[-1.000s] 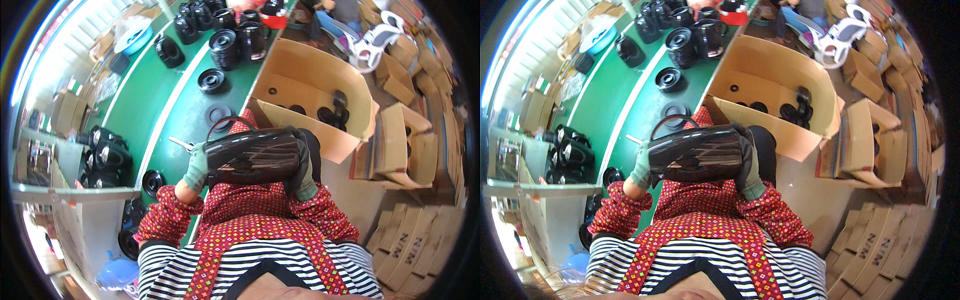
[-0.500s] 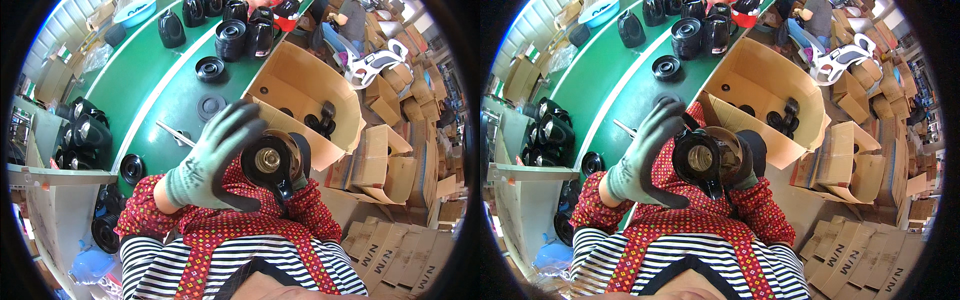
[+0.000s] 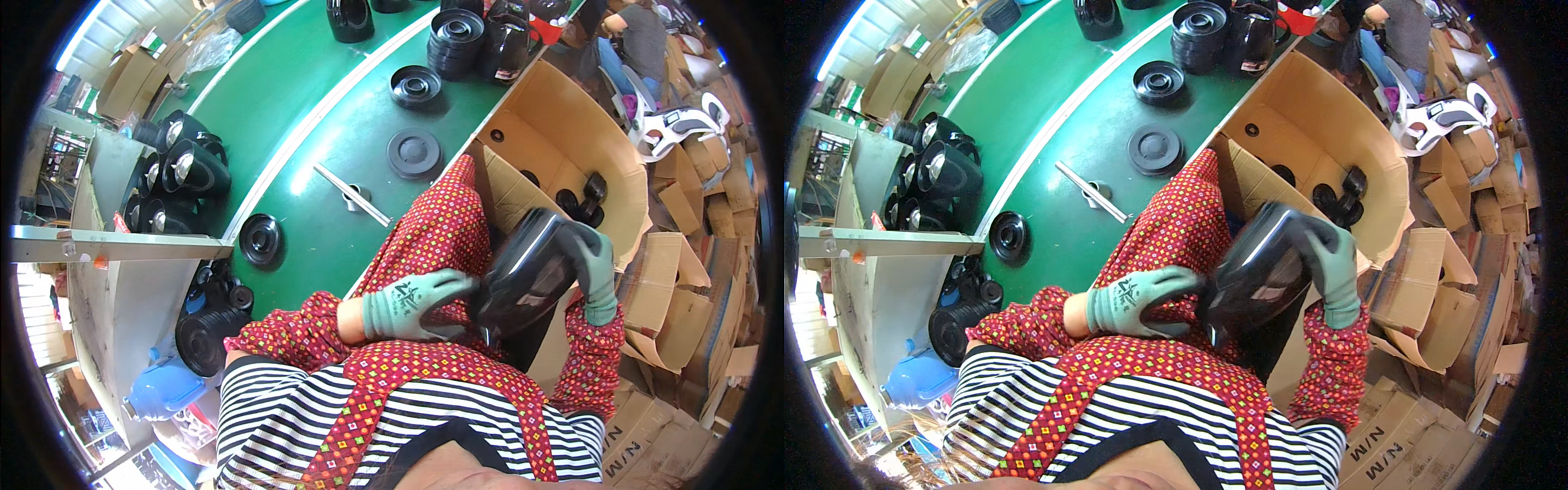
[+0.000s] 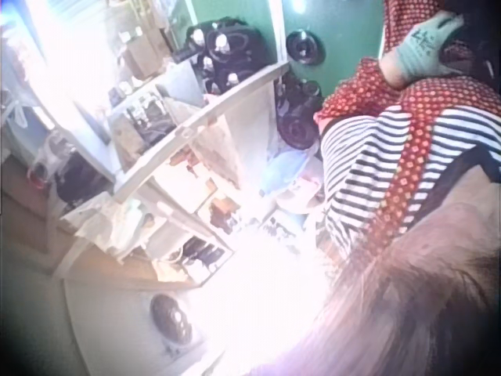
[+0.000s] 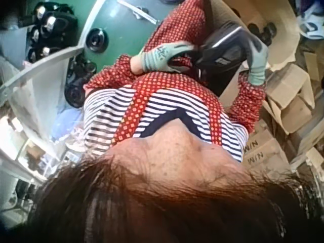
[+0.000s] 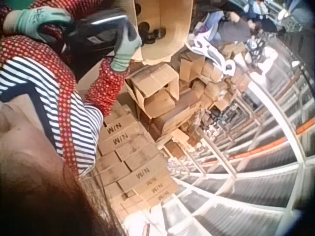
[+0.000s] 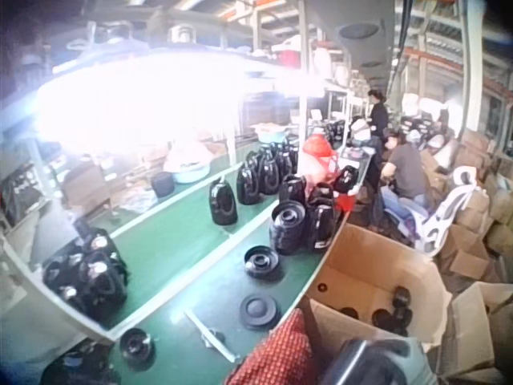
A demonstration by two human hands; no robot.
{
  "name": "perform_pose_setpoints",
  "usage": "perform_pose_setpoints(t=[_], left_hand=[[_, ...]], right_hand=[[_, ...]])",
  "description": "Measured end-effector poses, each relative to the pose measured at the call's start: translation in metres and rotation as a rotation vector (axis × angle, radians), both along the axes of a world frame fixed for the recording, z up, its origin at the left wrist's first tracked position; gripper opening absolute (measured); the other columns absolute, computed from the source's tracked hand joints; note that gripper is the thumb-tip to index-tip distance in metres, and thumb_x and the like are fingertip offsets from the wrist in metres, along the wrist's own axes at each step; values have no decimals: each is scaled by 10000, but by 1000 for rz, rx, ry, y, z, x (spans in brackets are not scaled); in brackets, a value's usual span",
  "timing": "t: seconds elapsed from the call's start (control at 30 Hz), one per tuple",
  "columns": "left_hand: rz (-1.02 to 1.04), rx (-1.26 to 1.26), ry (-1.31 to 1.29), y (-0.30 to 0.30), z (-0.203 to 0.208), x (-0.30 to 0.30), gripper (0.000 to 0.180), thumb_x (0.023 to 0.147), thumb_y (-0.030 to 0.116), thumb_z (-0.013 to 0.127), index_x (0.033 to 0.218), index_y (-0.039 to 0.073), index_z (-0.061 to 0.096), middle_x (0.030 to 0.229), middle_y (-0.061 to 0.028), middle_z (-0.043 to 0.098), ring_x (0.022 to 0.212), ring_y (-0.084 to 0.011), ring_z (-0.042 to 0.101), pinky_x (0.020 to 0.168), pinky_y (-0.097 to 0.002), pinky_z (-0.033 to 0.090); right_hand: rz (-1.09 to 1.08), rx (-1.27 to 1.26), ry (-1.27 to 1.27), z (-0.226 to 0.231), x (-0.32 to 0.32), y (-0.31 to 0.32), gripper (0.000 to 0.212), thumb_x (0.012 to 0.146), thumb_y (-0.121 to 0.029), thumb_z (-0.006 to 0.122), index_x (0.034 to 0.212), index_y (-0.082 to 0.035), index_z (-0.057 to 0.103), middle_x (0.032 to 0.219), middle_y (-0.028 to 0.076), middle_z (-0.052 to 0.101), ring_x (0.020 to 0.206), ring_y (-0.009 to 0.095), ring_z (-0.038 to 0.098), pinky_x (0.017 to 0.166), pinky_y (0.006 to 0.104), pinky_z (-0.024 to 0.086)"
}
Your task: The person repeatedly picks up black kettle bodies and small black circular parts from a green table and a cardboard box, then presses the parts into the kettle openings by hand. The person places the assembled kettles back on the table and continues the cycle with additional units.
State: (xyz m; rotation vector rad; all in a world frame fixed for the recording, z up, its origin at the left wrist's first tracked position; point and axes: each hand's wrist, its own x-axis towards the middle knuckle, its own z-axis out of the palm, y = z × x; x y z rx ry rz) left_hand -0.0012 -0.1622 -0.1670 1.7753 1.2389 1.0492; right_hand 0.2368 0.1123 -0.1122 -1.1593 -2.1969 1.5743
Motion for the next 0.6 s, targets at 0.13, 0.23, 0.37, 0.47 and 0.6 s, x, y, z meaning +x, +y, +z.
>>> perform_pose_setpoints(t=[0.13, 0.23, 0.37, 0.47, 0.6], left_hand=[[276, 5, 410, 2, -11, -74, 872, 777, 139, 854, 1557, 50, 474, 1572, -257, 464, 1437, -426, 500, 1188, -505, 429], [513, -299, 1043, 11, -14, -136, 1059, 761, 203, 862, 1664, 112, 315, 1679, -254, 318, 1568, -441, 299, 1262, -594, 274], [290, -416, 1141, -6, -51, -211, 1067, 788, 225, 855, 1688, 183, 283, 1686, -208, 333, 1565, -405, 307, 1274, -627, 197], [322, -434, 959, -2, -37, -212, 701, 868, 160, 779, 1533, 192, 559, 1270, -123, 682, 1192, -359, 632, 1031, -506, 468], [441, -293, 738, 14, 5, -189, 422, 883, 99, 746, 1303, 131, 746, 1013, -138, 736, 863, -346, 720, 763, -435, 567]], right_hand=[[280, 611, -122, -14, -41, -36, 399, 890, -424, 829, 1019, -50, 775, 867, 123, 760, 785, 335, 742, 698, 453, 568], [341, 589, -425, -16, -70, -49, 520, 898, -535, 784, 1081, -52, 730, 913, 193, 727, 856, 370, 743, 688, 483, 562], [254, 665, -208, -6, -73, -63, 502, 962, -420, 731, 1212, -2, 612, 1002, 250, 671, 847, 431, 699, 710, 530, 550], [283, 679, 35, 0, -42, -44, 369, 1014, -258, 699, 1251, 21, 653, 1077, 222, 701, 939, 408, 717, 843, 473, 573], [179, 84, 118, -4, -24, -18, 213, 1036, -176, 666, 1082, 17, 744, 1058, 151, 750, 972, 310, 723, 929, 379, 554]])
